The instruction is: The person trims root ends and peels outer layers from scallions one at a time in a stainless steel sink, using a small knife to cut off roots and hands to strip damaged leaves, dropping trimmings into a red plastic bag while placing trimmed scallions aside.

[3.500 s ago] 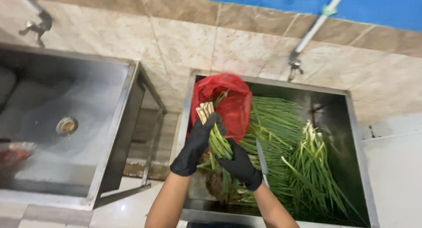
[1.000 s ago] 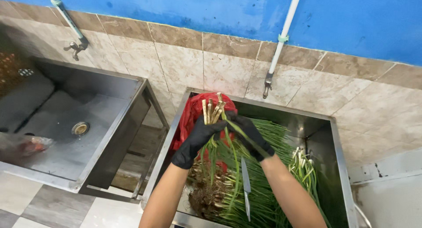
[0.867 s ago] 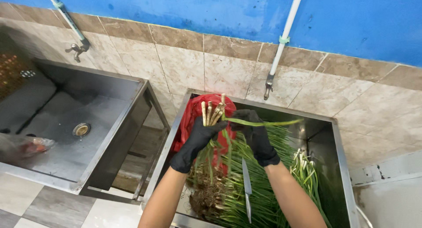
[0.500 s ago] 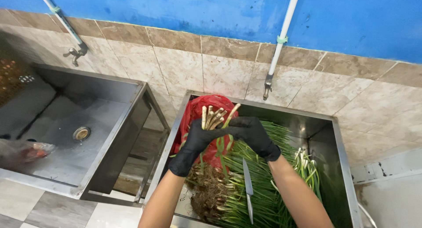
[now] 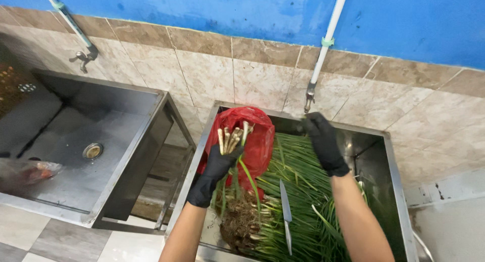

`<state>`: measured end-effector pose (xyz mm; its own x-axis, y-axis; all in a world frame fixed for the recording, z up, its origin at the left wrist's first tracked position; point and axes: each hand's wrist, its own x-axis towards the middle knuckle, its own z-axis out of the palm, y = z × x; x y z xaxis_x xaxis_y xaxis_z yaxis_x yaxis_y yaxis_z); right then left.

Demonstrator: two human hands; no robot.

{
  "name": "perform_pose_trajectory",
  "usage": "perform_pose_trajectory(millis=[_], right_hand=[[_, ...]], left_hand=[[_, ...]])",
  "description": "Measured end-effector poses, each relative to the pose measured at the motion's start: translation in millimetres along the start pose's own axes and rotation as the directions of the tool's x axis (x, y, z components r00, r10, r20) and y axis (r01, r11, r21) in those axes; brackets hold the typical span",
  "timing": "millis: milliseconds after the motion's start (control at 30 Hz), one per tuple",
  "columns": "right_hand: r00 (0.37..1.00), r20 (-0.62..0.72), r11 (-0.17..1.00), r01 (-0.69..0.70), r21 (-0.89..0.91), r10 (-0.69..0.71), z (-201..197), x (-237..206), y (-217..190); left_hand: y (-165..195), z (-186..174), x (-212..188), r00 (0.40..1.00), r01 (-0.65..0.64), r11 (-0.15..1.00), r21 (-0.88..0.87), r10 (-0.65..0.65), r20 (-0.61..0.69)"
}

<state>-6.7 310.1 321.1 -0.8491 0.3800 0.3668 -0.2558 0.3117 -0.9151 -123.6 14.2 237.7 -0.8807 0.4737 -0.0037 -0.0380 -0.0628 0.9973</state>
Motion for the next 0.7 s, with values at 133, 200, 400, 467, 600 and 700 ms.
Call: perform_pose_trajectory(millis=[133,200,400,467,600,700], right_hand=[[0.992,0.125,0.998,0.022,-0.062,-0.014,49.4,-20.7,5.5],[0.969,0.244,0.999,0.019,0.037,-0.028,69.0,-29.9,2.1],[0.910,0.388,0.987,-0.110,-0.120,0.148,93.6,-37.9,-8.1],[0.921,0.375,0.994,-0.086,-0.068,0.105,95.0,-34.7,-3.6],[0.882,0.445,0.988,-0.122,-0.099,0.154,93.8,-27.0,12.5],[0.880,0.449,0.976,-0.062,-0.211,0.153,90.5,-17.1,21.9]], left_hand=[[-4.5,1.5,-1.1,0.999,0.033,0.988,-0.148,-0.033,0.005],[-2.0,3.9,-2.5,0.999,0.044,0.974,-0.223,-0.038,0.031],[3.2,13.2,0.5,0.999,0.038,0.963,-0.265,-0.035,0.018],[1.1,15.8,0.9,0.998,0.052,0.976,-0.211,-0.055,-0.007],[-4.0,19.8,-4.0,0.996,0.087,0.996,-0.015,-0.088,-0.034],[-4.8,18.9,-8.2,0.998,0.070,0.996,0.061,-0.070,-0.006]])
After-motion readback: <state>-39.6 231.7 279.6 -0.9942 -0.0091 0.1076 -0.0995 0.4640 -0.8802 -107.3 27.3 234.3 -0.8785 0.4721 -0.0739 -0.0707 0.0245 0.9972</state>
